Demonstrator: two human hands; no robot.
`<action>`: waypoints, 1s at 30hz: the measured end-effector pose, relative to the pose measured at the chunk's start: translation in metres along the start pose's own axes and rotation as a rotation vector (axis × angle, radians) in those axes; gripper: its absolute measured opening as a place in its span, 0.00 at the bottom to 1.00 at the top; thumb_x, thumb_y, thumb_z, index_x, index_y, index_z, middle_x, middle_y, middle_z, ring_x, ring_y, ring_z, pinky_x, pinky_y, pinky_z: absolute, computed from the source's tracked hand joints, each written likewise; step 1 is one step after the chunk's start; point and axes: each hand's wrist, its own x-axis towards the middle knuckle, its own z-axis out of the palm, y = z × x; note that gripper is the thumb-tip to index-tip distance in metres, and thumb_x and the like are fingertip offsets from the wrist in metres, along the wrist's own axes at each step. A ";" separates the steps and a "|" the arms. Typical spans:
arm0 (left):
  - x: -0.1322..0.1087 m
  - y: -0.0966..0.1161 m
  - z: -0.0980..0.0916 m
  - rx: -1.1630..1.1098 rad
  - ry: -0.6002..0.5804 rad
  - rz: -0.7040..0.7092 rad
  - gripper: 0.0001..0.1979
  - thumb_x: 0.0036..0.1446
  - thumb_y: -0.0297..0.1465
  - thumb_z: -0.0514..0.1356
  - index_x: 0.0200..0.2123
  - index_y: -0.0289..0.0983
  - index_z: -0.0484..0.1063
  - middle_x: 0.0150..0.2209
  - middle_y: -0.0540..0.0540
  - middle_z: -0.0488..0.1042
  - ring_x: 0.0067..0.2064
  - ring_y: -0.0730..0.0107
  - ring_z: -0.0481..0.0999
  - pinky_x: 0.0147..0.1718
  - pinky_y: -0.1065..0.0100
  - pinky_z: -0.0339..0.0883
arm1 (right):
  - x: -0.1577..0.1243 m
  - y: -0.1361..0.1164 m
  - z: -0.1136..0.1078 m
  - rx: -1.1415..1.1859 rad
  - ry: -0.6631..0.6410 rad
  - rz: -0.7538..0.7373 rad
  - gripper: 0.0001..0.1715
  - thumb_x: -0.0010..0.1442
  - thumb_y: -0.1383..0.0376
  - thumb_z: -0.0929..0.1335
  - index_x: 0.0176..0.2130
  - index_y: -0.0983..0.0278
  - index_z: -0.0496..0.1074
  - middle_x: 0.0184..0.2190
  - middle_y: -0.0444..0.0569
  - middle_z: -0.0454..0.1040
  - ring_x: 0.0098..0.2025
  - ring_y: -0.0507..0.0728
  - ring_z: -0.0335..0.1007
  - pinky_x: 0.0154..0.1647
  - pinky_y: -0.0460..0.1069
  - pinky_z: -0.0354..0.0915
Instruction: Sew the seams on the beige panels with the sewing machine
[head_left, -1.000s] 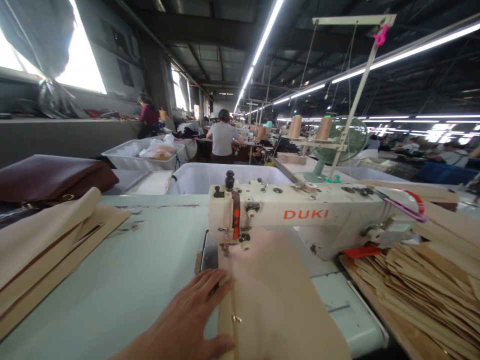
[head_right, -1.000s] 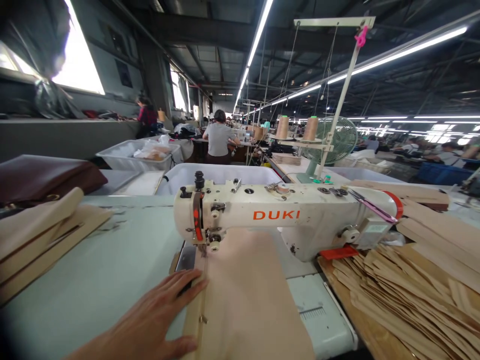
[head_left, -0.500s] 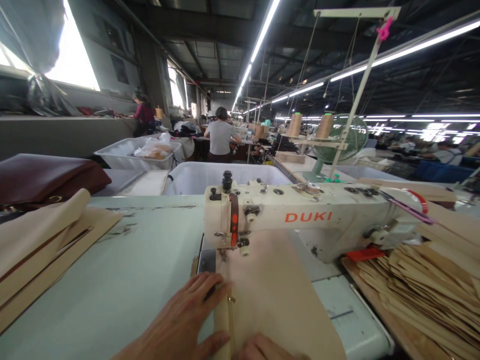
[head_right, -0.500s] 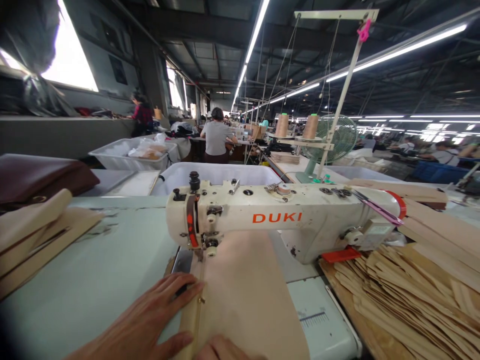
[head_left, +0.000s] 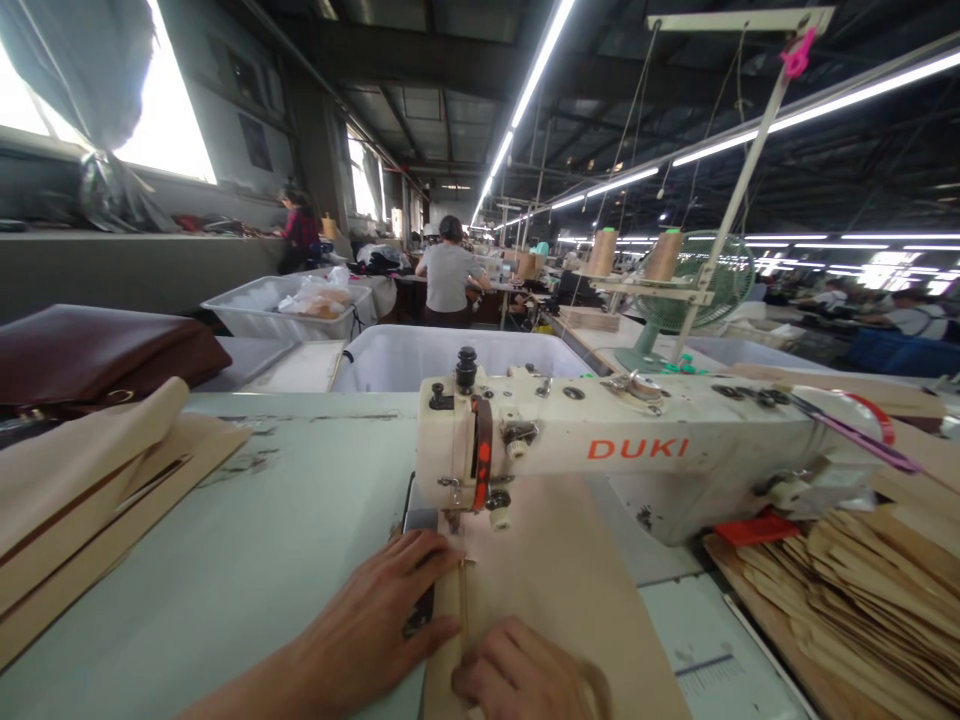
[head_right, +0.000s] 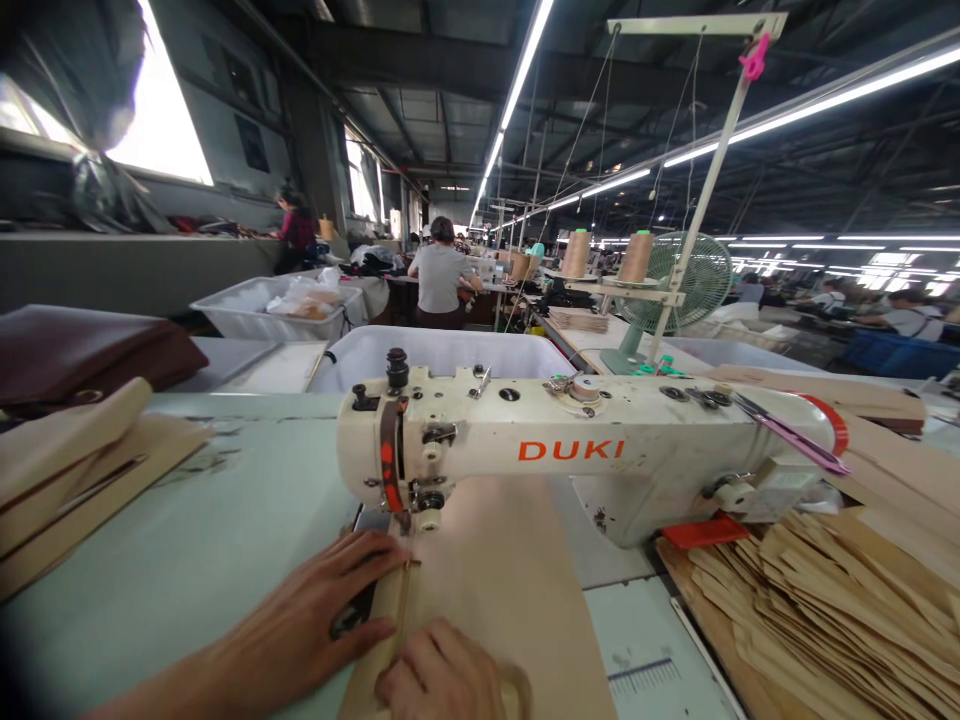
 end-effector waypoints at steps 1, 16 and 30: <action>0.001 -0.001 0.000 -0.008 0.010 -0.013 0.25 0.60 0.34 0.63 0.59 0.46 0.64 0.57 0.45 0.69 0.57 0.56 0.70 0.55 0.55 0.68 | 0.001 0.002 0.003 0.003 -0.021 0.008 0.11 0.59 0.74 0.67 0.28 0.61 0.67 0.21 0.39 0.69 0.24 0.50 0.65 0.21 0.47 0.51; -0.043 0.025 0.001 0.158 0.048 0.138 0.24 0.65 0.34 0.57 0.63 0.47 0.62 0.64 0.44 0.63 0.63 0.52 0.65 0.60 0.56 0.65 | 0.067 0.034 -0.043 0.315 -0.561 0.480 0.09 0.67 0.62 0.67 0.41 0.62 0.77 0.39 0.46 0.76 0.44 0.55 0.72 0.47 0.47 0.65; -0.048 0.048 -0.003 0.169 0.061 0.180 0.21 0.65 0.34 0.56 0.60 0.46 0.64 0.56 0.45 0.71 0.56 0.59 0.73 0.56 0.63 0.69 | 0.083 0.050 0.032 -0.043 -0.517 0.691 0.09 0.63 0.63 0.66 0.34 0.63 0.74 0.44 0.55 0.73 0.51 0.64 0.66 0.50 0.57 0.64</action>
